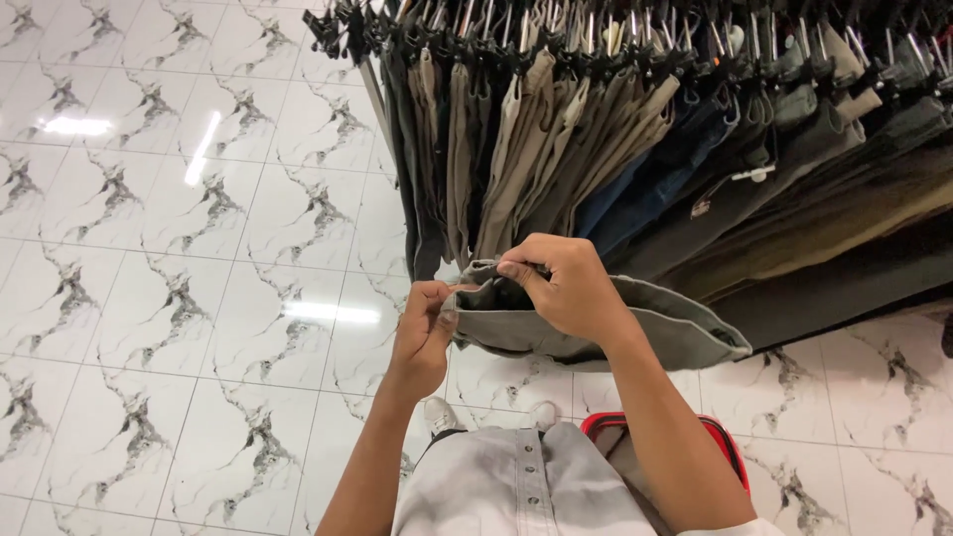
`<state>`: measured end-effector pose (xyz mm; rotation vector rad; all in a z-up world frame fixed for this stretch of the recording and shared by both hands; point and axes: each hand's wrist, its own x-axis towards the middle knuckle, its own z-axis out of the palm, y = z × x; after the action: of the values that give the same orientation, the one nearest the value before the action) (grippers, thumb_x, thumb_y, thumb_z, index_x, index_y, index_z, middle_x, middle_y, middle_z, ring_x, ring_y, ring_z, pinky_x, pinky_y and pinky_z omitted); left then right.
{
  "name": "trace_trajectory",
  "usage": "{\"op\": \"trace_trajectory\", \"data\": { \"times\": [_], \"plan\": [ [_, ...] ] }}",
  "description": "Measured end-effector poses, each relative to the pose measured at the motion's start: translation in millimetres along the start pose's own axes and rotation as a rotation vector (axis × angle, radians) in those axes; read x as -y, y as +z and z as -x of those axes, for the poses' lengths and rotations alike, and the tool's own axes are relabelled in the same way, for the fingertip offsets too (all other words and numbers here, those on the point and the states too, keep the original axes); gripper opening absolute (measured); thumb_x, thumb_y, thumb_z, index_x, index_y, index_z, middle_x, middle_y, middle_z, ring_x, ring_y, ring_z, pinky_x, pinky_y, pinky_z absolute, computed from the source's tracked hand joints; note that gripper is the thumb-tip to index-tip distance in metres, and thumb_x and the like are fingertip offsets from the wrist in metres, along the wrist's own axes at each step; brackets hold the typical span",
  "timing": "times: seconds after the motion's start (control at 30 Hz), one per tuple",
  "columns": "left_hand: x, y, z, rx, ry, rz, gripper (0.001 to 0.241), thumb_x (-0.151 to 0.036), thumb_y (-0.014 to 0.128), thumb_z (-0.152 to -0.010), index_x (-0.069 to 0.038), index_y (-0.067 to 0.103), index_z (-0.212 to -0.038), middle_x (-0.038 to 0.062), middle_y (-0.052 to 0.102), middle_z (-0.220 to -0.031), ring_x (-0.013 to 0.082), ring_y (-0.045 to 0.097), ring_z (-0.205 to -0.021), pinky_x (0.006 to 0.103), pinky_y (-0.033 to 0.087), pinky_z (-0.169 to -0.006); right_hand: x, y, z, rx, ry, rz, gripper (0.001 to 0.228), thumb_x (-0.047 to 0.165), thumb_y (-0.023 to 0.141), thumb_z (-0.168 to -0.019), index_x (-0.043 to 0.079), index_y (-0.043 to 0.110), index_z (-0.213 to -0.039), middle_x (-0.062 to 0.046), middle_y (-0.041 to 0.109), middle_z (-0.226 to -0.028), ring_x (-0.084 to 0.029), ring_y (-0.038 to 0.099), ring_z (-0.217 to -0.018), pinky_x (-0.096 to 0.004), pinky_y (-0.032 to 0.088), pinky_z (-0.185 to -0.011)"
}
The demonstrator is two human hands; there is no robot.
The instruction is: Hanging a pair of pants on a clothing rack using a hanger with clips
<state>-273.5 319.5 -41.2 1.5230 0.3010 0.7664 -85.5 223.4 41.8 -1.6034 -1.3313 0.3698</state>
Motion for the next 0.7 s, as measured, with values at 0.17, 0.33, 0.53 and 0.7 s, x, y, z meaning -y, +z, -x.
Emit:
{"op": "trace_trajectory", "data": {
  "times": [0.17, 0.33, 0.53, 0.7],
  "plan": [
    [35.5, -2.2, 1.7, 0.009, -0.029, 0.016, 0.007, -0.008, 0.042, -0.109, -0.011, 0.048, -0.106, 0.010, 0.068, -0.094, 0.0149, 0.052, -0.081, 0.0332, 0.043, -0.077, -9.0, -1.8, 5.9, -0.027, 0.012, -0.019, 0.016, 0.004, 0.067, -0.097, 0.008, 0.079, -0.086, -0.010, 0.068, -0.065, -0.018, 0.059, -0.058, -0.032, 0.050, -0.058],
    [2.0, 15.2, -5.9, -0.008, 0.018, -0.033, 0.008, -0.008, 0.045, -0.108, -0.011, 0.050, -0.103, 0.009, 0.062, -0.089, 0.0141, 0.047, -0.077, 0.0332, 0.043, -0.073, -5.0, -0.4, 12.6, -0.018, 0.030, -0.038, 0.015, 0.004, 0.068, -0.096, 0.006, 0.078, -0.085, -0.011, 0.069, -0.066, -0.020, 0.062, -0.059, -0.033, 0.051, -0.059],
    [-19.8, 35.6, -13.5, -0.076, 0.170, -0.165, 0.010, -0.007, 0.046, -0.109, -0.009, 0.047, -0.099, 0.017, 0.048, -0.141, 0.0345, 0.048, -0.140, 0.0495, 0.034, -0.116, -3.1, 3.7, 18.8, 0.009, 0.041, -0.068, 0.015, 0.012, 0.068, -0.098, 0.012, 0.079, -0.089, -0.005, 0.069, -0.065, -0.016, 0.058, -0.058, -0.032, 0.051, -0.060],
    [6.6, 28.5, -7.6, -0.211, 0.156, -0.178, 0.007, -0.003, 0.053, -0.104, -0.006, 0.048, -0.100, 0.016, 0.066, -0.109, 0.0286, 0.070, -0.101, 0.0416, 0.052, -0.092, 2.8, 1.4, 33.0, 0.097, 0.029, -0.049, 0.039, 0.039, 0.061, -0.100, 0.010, 0.071, -0.124, -0.014, 0.076, -0.082, -0.034, 0.073, -0.078, -0.048, 0.060, -0.073]
  ]
}}
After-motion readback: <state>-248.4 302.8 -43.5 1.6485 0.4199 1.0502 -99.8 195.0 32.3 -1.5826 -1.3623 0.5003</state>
